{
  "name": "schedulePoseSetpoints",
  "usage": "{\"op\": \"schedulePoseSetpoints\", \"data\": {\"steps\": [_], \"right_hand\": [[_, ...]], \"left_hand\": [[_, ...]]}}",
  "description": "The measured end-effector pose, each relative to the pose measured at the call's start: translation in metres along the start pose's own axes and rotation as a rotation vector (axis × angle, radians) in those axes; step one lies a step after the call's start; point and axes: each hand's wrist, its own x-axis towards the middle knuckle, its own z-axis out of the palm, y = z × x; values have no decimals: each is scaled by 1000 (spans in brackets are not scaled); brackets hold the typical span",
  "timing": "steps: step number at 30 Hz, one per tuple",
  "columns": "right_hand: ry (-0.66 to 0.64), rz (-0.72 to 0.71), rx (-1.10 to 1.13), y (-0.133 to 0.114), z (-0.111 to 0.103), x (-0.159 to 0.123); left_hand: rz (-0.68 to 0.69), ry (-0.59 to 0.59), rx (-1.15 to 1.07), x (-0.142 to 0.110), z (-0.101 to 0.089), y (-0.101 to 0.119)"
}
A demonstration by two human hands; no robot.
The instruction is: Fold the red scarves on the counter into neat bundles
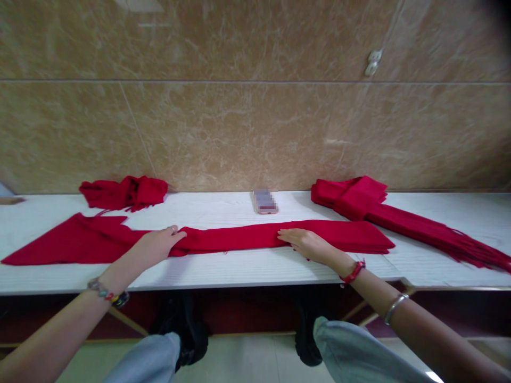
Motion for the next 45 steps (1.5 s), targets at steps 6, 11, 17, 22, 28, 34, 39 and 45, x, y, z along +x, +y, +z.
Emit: {"op": "schedulePoseSetpoints", "data": {"steps": [6, 11, 17, 22, 28, 34, 39, 45], "right_hand": [[-52, -32, -12, 2, -4, 0], [-92, 3, 58, -2, -9, -6], [-143, -18, 118, 5, -9, -9], [-130, -30, 208, 8, -10, -9], [73, 148, 172, 5, -14, 14], [-133, 185, -103, -4, 13, 29], [-278, 193, -197, -6, 16, 25], [-269, 235, -178, -12, 3, 34]], "left_hand": [[-45, 155, 41, 2, 10, 22], [-73, 105, -177, -5, 44, 15], [-226, -120, -210, -10, 39, -16], [-329, -93, -102, -2, 20, 4], [142, -83, -312, 40, -28, 98], [238, -14, -396, 73, -15, 167], [171, -147, -361, 71, -9, 171], [165, -85, -257, 62, -34, 189]]}}
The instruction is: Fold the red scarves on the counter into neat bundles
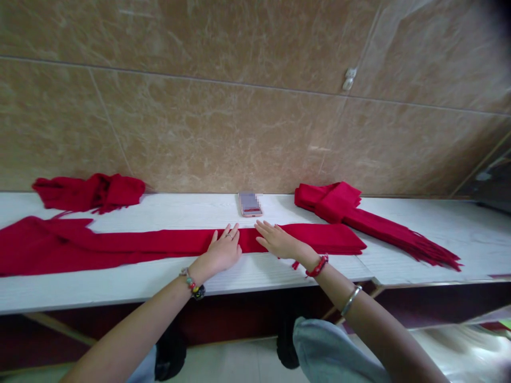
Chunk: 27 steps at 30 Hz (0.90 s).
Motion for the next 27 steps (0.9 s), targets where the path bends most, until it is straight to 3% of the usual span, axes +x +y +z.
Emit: {"op": "schedulePoseSetpoints", "data": {"steps": [3, 7, 12, 16, 18, 23, 25, 27], "right_hand": [[-5, -18, 31, -7, 3, 3], [-52, -1, 2, -5, 6, -4], [-112, 59, -136, 25, -4, -30], [-176, 88, -242, 53, -10, -51], [-172, 79, -287, 60, -11, -57], [-91, 116, -241, 56, -11, -55], [-105, 154, -189, 55, -9, -54], [-120, 211, -154, 58, -5, -56]], "left_hand": [[99, 5, 9, -4, -3, 10], [-4, -63, -65, -8, 3, 7], [-154, -97, -96, -7, 8, -4], [-237, -78, -11, -6, 1, 5], [-148, -1, 67, -5, -4, 15], [426, 146, 18, 6, -5, 44], [462, 189, 23, 12, -2, 51], [412, 226, 63, 17, 0, 53]]}}
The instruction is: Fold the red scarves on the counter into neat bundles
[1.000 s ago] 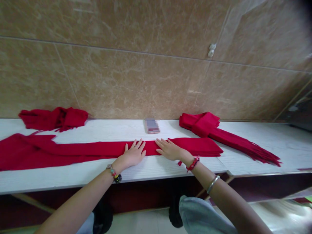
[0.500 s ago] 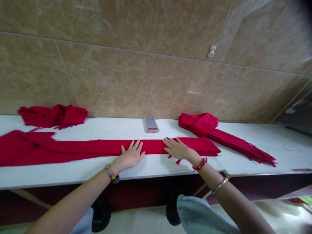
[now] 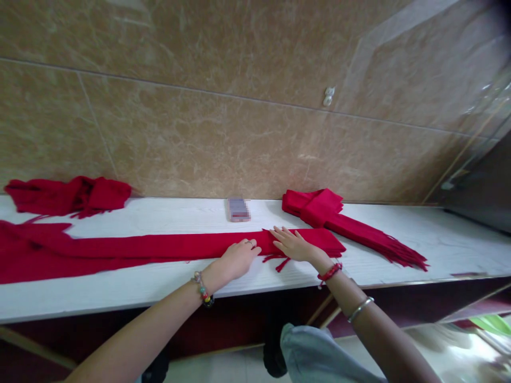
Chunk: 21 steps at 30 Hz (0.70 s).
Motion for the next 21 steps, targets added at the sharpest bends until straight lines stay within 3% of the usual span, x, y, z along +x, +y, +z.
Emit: {"op": "schedulePoseSetpoints", "data": {"steps": [4, 9, 11, 14, 18, 21], "right_hand": [[-5, -1, -98, 27, 14, -15], [-1, 49, -224, 70, 28, -40], [25, 133, -200, 73, 25, -42], [104, 219, -65, 53, 12, -34], [132, 44, 103, 10, -2, -16], [87, -22, 114, 5, 0, -13]], "left_hand": [[-125, -95, 56, -4, -6, -11], [-608, -267, 60, -11, -26, -20], [-705, -278, 73, -9, -30, -17], [-637, -201, 119, 1, -28, -7], [-325, -115, 47, 22, -15, 12], [-220, -182, -42, 34, -7, 22]]}}
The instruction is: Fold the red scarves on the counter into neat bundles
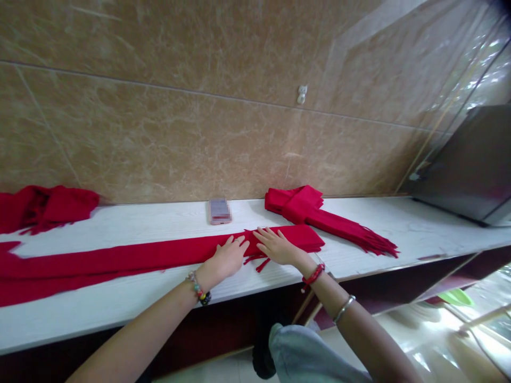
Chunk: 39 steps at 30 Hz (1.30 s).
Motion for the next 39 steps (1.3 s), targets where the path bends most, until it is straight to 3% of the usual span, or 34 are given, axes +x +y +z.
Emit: {"op": "schedulePoseSetpoints", "data": {"steps": [8, 11, 13, 15, 17, 22, 27, 32, 39], "right_hand": [[-54, 136, -164, 81, 17, -41], [-69, 221, -202, 97, 17, -52], [-33, 355, -184, 96, 14, -50], [58, 457, -133, 84, 10, -42], [137, 425, -59, 61, 5, -27], [112, -30, 54, -19, -3, 17], [61, -198, 96, -77, -1, 53], [39, -279, 123, -106, 7, 78], [-63, -255, 142, -108, 13, 87]], "left_hand": [[-104, -103, -54, 1, -1, 6], [-110, -118, -74, -1, -3, 8], [-93, -108, -81, -2, -5, 7], [-48, -89, -85, -4, -5, 4], [8, -85, -97, -5, -5, -4], [34, -99, -113, -14, -2, -38], [-55, -201, -33, -53, -12, -78], [-136, -218, -13, -104, -16, -116], [-365, -169, 29, -153, -1, -175]]}}
